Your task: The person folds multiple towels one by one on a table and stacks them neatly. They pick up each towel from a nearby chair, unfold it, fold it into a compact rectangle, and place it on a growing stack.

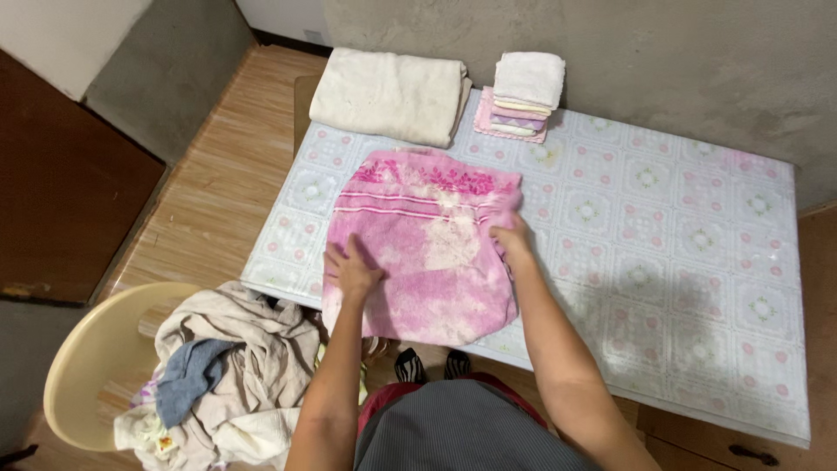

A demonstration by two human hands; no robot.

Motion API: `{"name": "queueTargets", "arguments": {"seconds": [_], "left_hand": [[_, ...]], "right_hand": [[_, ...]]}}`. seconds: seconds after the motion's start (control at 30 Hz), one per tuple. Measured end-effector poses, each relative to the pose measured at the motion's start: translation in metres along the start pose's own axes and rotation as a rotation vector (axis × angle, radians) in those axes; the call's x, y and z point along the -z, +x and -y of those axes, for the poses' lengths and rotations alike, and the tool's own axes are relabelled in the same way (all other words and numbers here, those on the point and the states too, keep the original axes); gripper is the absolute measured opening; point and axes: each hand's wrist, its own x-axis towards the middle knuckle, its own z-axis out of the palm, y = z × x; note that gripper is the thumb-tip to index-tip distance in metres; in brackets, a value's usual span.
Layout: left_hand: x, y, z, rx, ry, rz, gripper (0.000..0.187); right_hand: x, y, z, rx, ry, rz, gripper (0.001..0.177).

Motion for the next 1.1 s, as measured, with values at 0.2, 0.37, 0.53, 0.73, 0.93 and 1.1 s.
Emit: {"name": "queueTargets", "arguments": {"seconds": [0.2, 0.37, 0.53, 0.73, 0.93, 1.1], "left_hand": [[-0.046, 0.039, -0.04, -0.375, -0.627, 0.129, 0.077], [-0.091, 0.07, -0.067, -0.116, -1.13, 0.362, 0.052], [-0.108, 0.086, -0.067, 0.158, -1.332, 0.462, 0.026], [-0.121, 0.08, -0.091, 0.177, -1.47, 0.547, 0.034], [-0.132, 0.063, -0.123, -0.111, -1.178, 0.52, 0.037], [-0.128, 0.073, -0.117, -0.115, -1.382, 0.092, 0.029]], "right_hand": [[-0.034, -0.074, 0.079, 0.393, -0.468, 0.209, 0.083], [-0.039, -0.126, 0.123, 0.218, -0.739, 0.603, 0.093], [-0.033, -0.127, 0.107, 0.57, -0.536, 0.498, 0.063], [-0.053, -0.08, 0.082, 0.532, -0.226, 0.104, 0.054], [-0.068, -0.003, 0.049, 0.128, 0.049, 0.168, 0.056], [-0.034, 0.04, 0.024, 0.063, 0.473, 0.108, 0.029]]}}
